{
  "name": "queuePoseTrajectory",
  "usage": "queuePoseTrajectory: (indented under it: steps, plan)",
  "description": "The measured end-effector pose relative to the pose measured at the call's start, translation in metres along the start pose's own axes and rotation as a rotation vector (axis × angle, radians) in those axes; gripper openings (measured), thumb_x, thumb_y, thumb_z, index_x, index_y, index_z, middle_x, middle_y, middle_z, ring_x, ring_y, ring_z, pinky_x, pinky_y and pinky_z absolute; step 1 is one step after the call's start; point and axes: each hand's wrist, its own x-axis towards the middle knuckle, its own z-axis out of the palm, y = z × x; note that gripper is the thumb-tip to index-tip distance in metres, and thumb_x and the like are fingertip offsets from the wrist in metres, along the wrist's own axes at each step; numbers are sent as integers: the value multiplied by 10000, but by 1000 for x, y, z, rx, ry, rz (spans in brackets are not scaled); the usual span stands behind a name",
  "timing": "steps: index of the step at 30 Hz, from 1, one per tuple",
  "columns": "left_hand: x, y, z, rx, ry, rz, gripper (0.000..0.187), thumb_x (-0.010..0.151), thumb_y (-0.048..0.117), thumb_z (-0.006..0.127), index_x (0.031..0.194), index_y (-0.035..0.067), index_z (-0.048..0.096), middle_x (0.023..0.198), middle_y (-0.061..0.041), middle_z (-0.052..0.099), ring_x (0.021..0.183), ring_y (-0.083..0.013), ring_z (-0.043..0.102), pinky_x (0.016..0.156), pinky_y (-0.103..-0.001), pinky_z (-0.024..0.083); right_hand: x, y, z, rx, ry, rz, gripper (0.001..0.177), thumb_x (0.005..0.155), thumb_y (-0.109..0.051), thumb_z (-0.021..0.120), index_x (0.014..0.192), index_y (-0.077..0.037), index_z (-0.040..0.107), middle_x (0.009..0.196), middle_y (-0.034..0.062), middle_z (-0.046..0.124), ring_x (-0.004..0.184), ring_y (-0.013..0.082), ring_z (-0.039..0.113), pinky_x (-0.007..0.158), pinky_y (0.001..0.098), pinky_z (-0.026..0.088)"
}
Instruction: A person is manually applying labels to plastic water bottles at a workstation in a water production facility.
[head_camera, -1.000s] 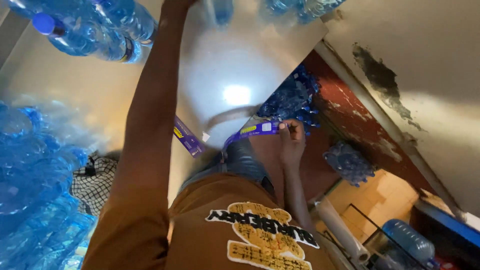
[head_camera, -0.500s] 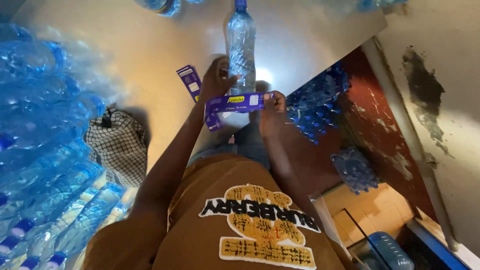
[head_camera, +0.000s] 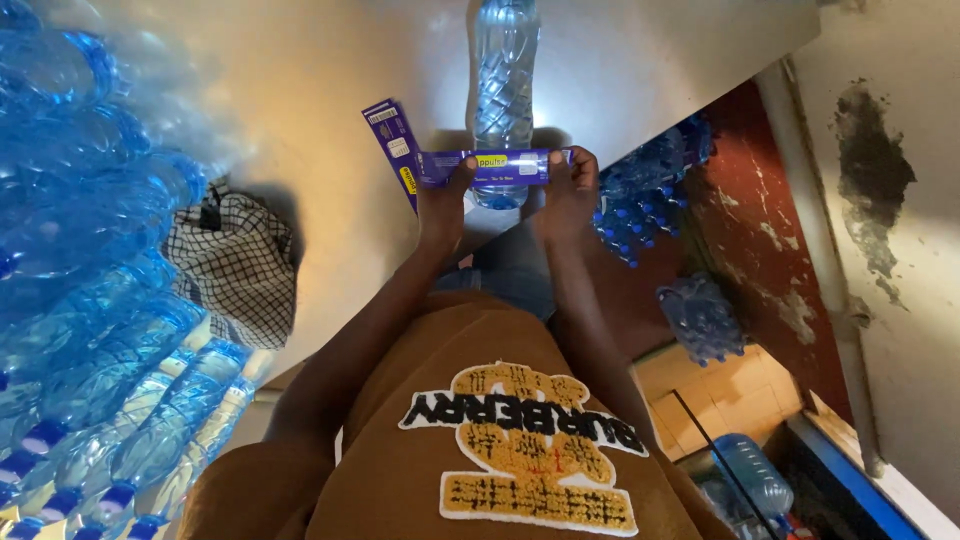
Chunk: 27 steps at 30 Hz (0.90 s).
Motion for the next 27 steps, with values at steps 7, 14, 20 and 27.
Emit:
queuePoseTrajectory:
  steps: [7,14,20,27]
  plan:
    - [-5,16,5,25,-3,-34,431,988,220,946,1364,216,736,1183,20,729,1070,-163,683,1039,-408,542,9,11,-1,40,38,40,205,1079,-141,794,1218,-82,657,968,49,641,895,138,680,824,283,554]
    - [-2,12,4,55,53,-99,438,958,306,973,1317,183,752,1137,5,729,1076,-176,676,1078,-461,512,7,6,5,-40,62,37,165,1090,-136,768,1204,-100,655,988,12,610,925,122,649,837,257,545]
    - [1,19,11,153,95,-129,391,985,355,928,1259,135,757,1081,-32,729,1027,-203,698,1032,-471,520,0,-8,19,-114,26,5,152,1086,-133,771,1169,-105,646,972,-2,575,931,110,621,827,274,505]
    - [7,-15,12,246,212,-21,363,1084,388,803,1245,74,716,1138,-107,721,1122,-251,674,1095,-504,487,7,57,11,-206,-114,-106,85,1163,-158,665,1222,-118,618,1043,5,606,1043,97,587,924,338,444]
